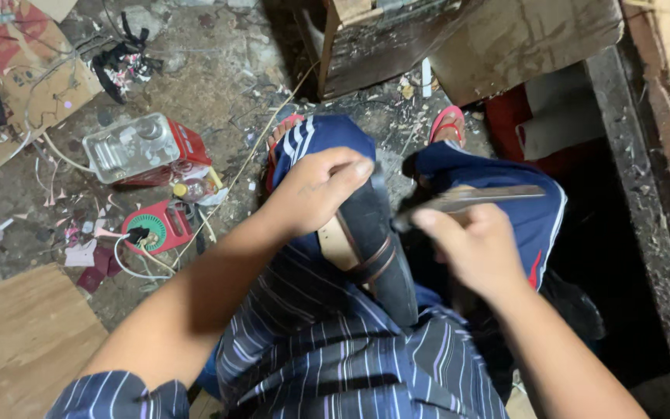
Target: The person sits on the floor holding a sandal in their lap and uses a knife to trim and scrape excess material from the sole edge, rotating the sandal to work around it. They then place the finished sandal on a rack and pick up another sandal to continue trimming.
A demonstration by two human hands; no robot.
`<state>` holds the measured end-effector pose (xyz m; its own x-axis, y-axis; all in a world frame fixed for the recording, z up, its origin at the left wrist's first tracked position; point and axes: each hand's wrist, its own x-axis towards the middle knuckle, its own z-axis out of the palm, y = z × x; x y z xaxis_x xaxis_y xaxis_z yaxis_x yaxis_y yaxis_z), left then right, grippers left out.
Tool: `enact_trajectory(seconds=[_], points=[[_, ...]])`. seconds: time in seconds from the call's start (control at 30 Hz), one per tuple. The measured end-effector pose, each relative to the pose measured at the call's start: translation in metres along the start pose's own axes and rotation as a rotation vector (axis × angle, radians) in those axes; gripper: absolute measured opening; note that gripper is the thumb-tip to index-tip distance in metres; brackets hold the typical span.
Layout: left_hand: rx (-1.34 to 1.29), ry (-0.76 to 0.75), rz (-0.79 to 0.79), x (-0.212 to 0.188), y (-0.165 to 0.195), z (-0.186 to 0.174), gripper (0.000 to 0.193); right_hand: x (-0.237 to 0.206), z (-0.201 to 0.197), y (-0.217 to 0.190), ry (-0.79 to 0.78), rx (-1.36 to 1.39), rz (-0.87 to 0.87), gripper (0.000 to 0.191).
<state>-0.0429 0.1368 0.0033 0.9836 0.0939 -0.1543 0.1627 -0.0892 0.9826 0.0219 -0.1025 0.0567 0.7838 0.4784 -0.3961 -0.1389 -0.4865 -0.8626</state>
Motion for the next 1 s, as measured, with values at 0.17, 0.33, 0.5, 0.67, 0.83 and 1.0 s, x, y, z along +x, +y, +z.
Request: enact_trajectory(seconds=[0.17, 0.33, 0.5, 0.67, 0.83, 1.0], points=[[0.044, 0.007, 0.037, 0.009, 0.008, 0.001, 0.047, 0.008, -0.009, -0.01, -0.067, -0.079, -0.169, 0.026], [0.04, 0.025, -0.055, 0.008, 0.016, 0.003, 0.049, 0.005, -0.022, -0.008, 0.031, -0.066, -0.014, 0.024], [0.184, 0.087, -0.066, 0.008, 0.022, 0.004, 0.044, 0.008, 0.01, 0.011, 0.18, -0.067, -0.257, 0.031], [0.227, 0.037, -0.039, 0.017, 0.033, 0.007, 0.042, 0.023, -0.02, 0.005, 0.026, -0.306, -0.366, 0.021], [0.187, 0.038, 0.0, 0.02, 0.034, 0.007, 0.039, 0.029, -0.043, -0.005, -0.046, -0.169, -0.128, 0.024], [0.343, 0.021, 0.172, 0.018, 0.026, 0.009, 0.037, 0.034, -0.016, 0.004, 0.083, 0.15, -0.087, 0.025]])
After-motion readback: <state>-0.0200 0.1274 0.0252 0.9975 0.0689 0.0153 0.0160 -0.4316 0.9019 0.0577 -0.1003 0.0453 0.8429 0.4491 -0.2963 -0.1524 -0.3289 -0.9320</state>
